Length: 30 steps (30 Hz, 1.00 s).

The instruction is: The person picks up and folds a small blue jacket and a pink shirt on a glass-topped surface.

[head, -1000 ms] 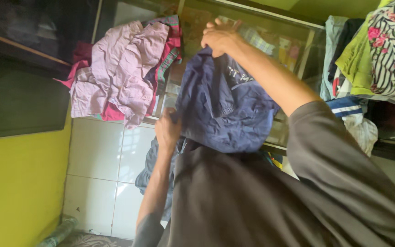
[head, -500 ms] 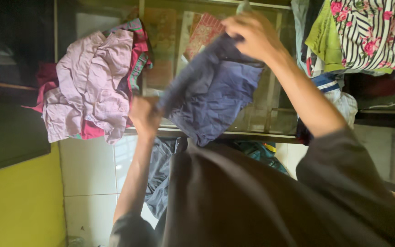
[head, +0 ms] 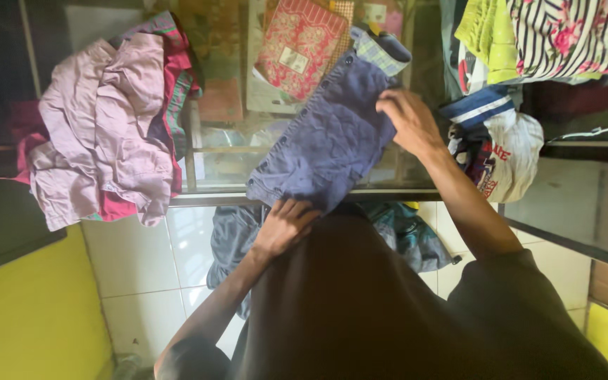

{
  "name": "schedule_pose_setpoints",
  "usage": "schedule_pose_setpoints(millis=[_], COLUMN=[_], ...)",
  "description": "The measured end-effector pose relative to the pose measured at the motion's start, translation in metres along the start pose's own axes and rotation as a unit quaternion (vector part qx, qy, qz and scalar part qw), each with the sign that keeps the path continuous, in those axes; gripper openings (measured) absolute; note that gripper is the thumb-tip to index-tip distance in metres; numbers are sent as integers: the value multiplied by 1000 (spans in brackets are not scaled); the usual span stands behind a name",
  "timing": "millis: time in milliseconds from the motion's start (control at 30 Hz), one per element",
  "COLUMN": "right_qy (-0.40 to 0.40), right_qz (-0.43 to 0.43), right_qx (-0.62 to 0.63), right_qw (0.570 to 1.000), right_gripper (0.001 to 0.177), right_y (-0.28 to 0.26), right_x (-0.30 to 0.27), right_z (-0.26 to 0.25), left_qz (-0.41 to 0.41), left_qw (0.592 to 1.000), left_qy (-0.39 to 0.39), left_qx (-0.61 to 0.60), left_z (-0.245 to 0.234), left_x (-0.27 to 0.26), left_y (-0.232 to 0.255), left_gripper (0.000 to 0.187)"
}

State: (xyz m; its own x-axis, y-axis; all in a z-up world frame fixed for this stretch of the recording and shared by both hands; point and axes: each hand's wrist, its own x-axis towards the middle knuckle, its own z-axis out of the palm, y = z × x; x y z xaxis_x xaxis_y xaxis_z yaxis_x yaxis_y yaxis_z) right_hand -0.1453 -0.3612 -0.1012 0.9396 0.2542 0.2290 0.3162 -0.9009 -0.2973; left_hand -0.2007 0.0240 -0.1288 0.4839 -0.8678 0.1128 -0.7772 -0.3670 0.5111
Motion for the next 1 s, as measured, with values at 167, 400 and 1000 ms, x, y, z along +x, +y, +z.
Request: schedule_pose_setpoints(millis=[167, 400, 1000], right_qy=[59, 128, -68], right_qz=[-20, -7, 97], right_qx=[-53, -52, 58], right_qw=[997, 990, 991], right_gripper=[79, 83, 60], right_y=[-8, -26, -56], right_x=[15, 55, 62], right_z=[0, 10, 12], left_qz=[12, 50, -170], left_qw=[999, 980, 963], left_qy=[50, 191, 195], left_qx=[15, 34, -77], left_z=[-19, -39, -9], left_x=[-7, -13, 92], left_y=[1, -5, 14], left_gripper=[49, 40, 54])
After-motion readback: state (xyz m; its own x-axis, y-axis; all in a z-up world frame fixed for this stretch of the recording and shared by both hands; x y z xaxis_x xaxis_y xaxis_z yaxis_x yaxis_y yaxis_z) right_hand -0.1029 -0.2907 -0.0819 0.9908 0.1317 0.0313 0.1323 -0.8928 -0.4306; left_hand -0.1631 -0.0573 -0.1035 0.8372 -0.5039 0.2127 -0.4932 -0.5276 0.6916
